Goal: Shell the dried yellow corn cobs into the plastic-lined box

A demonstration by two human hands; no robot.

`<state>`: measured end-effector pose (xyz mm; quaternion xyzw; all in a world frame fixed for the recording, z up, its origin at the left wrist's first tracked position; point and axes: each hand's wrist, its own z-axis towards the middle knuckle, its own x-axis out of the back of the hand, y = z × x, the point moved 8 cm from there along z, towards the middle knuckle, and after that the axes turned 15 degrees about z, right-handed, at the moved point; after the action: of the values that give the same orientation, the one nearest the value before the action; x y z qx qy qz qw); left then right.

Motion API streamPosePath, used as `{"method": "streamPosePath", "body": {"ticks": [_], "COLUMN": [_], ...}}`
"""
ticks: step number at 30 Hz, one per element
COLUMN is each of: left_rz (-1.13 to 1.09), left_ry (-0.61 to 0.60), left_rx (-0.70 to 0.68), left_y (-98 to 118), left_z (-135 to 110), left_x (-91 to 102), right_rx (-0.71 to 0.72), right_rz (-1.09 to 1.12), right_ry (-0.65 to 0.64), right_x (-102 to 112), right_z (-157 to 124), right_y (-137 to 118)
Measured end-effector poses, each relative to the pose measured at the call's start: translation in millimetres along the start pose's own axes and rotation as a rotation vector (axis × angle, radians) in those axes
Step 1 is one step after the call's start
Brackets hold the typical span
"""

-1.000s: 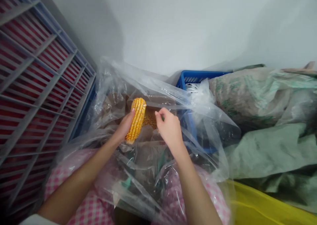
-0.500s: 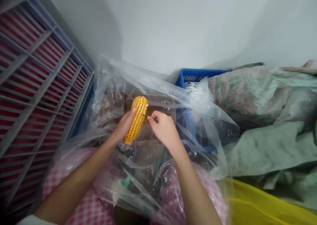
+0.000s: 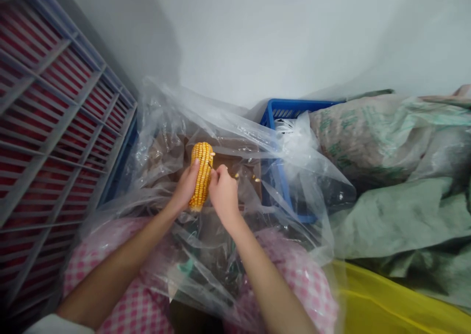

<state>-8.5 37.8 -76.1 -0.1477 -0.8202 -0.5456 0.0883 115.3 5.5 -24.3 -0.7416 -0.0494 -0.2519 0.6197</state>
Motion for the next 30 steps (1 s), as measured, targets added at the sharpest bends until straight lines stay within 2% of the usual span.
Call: {"method": "streamPosePath", "body": {"ticks": [3,8,12,18,24,30], "left_rz": [-0.068,-0.165,-0.163,-0.159,-0.235,-0.271], "left_ry": [-0.032,-0.081,-0.09,-0.131,-0.125,-0.094], "left_rx": [0.024,0.053,0.048,0.008,0.031,0.051], "left_y": [-1.4,-1.2,0.2,4.1,2.9,-3.5], "left_z": [0.6,3.0,3.1,-3.0,-3.3,-2.5], "left_x": [-1.0,-0.3,-0.1,-8.1,-11.5,-11.0], "right_rx": [-0.011,0.049,0.061,0.041,0.025,-0.004], "right_rz": [0.056,-0.056,-0.095,-0.118,-0.164,-0.047], "right_ry": [-0.035,-0.064,-0.091,-0.108,-0.021,0.014], "right_x": [-2.0,17.9,24.3,17.3,7.7,-5.7], "right_z": [3.9,8.3,9.3,8.6,-0.9,-3.8], "right_y": [1.4,-10.1,-12.3,-9.7,-11.4,-4.7]}}
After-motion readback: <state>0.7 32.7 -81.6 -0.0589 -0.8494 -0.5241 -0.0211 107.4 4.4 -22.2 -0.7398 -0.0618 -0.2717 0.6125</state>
